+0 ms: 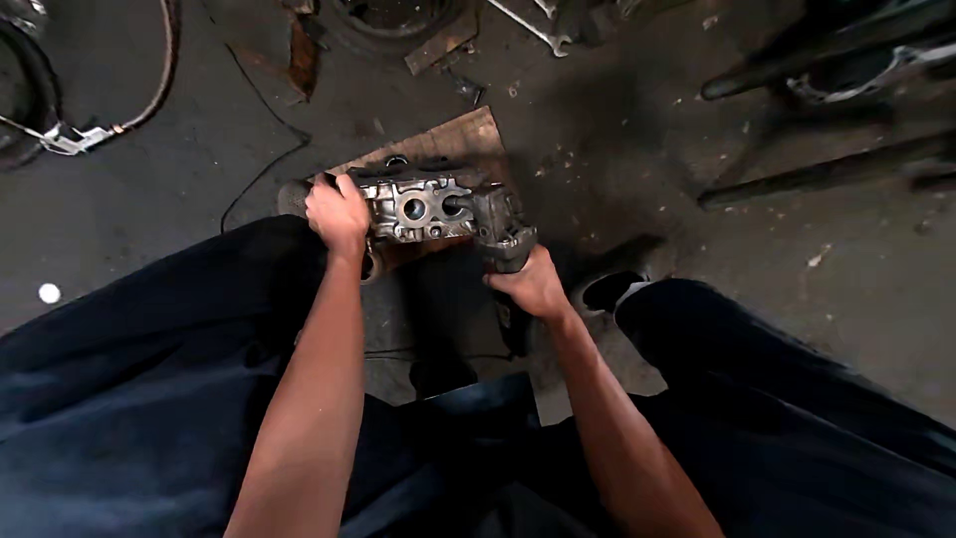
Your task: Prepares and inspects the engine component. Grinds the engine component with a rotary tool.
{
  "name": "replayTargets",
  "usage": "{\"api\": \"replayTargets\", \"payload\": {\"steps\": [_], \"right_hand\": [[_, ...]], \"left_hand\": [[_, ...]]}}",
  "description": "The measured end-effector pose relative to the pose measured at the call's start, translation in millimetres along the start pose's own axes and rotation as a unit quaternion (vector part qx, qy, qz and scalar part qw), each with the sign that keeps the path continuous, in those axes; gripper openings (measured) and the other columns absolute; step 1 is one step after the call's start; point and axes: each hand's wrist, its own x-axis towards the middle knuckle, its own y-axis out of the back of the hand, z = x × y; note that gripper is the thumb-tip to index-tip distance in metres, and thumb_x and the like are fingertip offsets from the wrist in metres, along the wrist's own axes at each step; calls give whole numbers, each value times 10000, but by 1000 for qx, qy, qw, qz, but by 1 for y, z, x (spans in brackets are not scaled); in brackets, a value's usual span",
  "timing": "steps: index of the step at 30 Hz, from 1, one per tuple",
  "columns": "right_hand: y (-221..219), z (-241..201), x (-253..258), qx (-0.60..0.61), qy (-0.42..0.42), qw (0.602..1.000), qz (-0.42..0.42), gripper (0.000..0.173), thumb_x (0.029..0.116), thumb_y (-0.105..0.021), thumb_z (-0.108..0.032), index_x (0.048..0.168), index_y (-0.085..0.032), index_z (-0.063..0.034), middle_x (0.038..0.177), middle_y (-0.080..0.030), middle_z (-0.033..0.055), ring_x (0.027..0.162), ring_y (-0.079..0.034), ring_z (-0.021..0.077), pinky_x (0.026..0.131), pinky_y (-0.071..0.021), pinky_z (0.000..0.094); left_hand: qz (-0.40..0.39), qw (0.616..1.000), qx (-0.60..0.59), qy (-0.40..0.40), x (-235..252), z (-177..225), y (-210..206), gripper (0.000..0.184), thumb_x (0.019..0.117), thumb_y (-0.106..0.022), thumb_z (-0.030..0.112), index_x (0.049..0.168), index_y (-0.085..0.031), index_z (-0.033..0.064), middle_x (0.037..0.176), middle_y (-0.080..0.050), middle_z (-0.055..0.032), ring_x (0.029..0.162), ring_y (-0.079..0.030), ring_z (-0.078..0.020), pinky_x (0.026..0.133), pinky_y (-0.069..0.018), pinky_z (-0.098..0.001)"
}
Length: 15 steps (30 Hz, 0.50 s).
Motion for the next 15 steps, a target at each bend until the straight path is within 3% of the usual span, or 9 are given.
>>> {"api": "replayTargets", "payload": {"steps": [10, 15], "right_hand": [[-28, 7, -2, 52, 4, 998, 40, 493, 665, -879, -170, 1086, -662, -32, 900, -723, 45, 826, -709, 94, 771, -612, 309], [-37, 11, -1, 82, 4, 995, 52, 490, 659, -880, -146, 1081, -662, -26, 898, -727, 52, 823, -714, 105, 769, -616, 312]], "left_hand": [[-10, 1000, 7, 8, 2, 2, 2, 540, 1024, -341, 403, 1214, -661, 13, 1170, -689, -275, 1152, -652, -456, 899, -487, -686], [-13, 1000, 10, 12, 2, 3, 2, 546, 1025, -336, 403, 1204, -665, 5, 1183, -683, -280, 1158, -647, -457, 904, -479, -690]]}}
